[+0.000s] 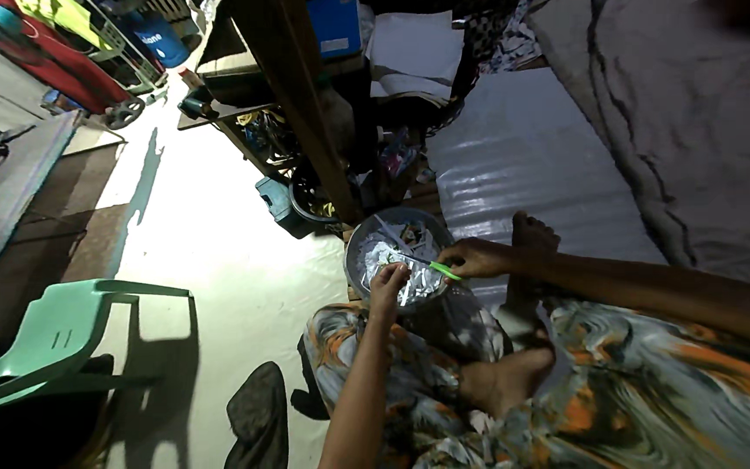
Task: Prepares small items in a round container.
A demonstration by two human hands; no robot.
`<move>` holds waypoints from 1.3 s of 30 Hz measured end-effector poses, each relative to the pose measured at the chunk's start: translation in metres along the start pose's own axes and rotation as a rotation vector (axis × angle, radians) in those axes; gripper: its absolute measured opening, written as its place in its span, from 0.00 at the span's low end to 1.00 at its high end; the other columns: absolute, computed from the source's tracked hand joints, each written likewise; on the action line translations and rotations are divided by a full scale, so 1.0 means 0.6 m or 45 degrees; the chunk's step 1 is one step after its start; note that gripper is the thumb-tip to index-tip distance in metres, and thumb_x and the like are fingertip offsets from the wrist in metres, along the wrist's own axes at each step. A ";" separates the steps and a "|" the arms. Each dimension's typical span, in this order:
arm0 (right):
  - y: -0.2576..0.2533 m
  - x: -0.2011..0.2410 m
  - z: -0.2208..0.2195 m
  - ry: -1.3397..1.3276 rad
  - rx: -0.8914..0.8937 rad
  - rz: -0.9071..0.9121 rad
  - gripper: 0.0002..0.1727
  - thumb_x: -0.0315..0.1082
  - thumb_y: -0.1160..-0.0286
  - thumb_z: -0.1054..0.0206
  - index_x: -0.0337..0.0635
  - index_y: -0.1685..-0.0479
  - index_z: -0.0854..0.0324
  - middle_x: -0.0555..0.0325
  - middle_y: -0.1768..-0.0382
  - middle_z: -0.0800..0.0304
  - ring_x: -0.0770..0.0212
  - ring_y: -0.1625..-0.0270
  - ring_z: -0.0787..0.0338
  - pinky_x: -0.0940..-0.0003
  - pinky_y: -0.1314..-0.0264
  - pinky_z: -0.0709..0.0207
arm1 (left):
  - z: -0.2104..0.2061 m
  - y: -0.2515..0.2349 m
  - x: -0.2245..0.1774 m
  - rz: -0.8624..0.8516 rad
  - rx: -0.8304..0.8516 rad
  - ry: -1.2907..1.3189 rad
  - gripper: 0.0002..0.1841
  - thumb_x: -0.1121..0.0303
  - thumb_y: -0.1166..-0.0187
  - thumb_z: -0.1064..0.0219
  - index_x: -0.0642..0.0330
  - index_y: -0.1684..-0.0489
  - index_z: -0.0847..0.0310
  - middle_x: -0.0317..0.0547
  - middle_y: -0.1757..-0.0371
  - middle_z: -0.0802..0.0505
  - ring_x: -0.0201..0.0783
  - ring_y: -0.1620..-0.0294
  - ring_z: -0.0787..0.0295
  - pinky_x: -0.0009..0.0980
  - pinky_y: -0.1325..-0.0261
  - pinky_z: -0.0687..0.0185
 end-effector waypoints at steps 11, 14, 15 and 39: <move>0.002 0.001 -0.001 -0.006 -0.006 -0.004 0.19 0.34 0.19 0.30 0.31 0.36 0.17 0.44 0.59 0.13 0.58 0.61 0.19 0.59 0.49 0.24 | -0.001 0.002 -0.004 0.008 -0.020 -0.027 0.06 0.78 0.15 0.41 0.70 0.54 0.19 0.39 0.66 0.11 0.27 0.64 0.14 0.24 0.53 0.16; 0.003 0.003 -0.001 -0.008 0.014 -0.055 0.21 0.37 0.19 0.29 0.31 0.34 0.19 0.44 0.58 0.12 0.57 0.60 0.18 0.59 0.48 0.23 | -0.001 0.001 -0.003 0.012 -0.020 -0.028 0.06 0.77 0.15 0.41 0.70 0.53 0.19 0.39 0.65 0.11 0.27 0.64 0.14 0.24 0.53 0.16; 0.004 0.003 -0.003 -0.014 0.023 -0.058 0.22 0.37 0.20 0.28 0.31 0.34 0.19 0.43 0.57 0.13 0.57 0.60 0.18 0.59 0.49 0.24 | -0.001 0.001 -0.002 0.011 -0.019 -0.024 0.06 0.77 0.15 0.42 0.70 0.53 0.19 0.39 0.65 0.11 0.27 0.64 0.14 0.24 0.53 0.16; 0.002 0.001 0.001 0.025 -0.041 -0.018 0.18 0.35 0.19 0.29 0.31 0.38 0.16 0.43 0.59 0.12 0.56 0.60 0.17 0.59 0.49 0.24 | 0.000 -0.001 -0.002 -0.004 -0.010 -0.053 0.06 0.77 0.15 0.41 0.69 0.56 0.18 0.38 0.67 0.11 0.27 0.64 0.14 0.25 0.53 0.16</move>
Point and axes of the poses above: each hand's wrist, its own y-axis away from the middle knuckle, its own z-axis out of the back of the hand, x = y × z, the point moved 6 cm from there along -y, towards the middle knuckle
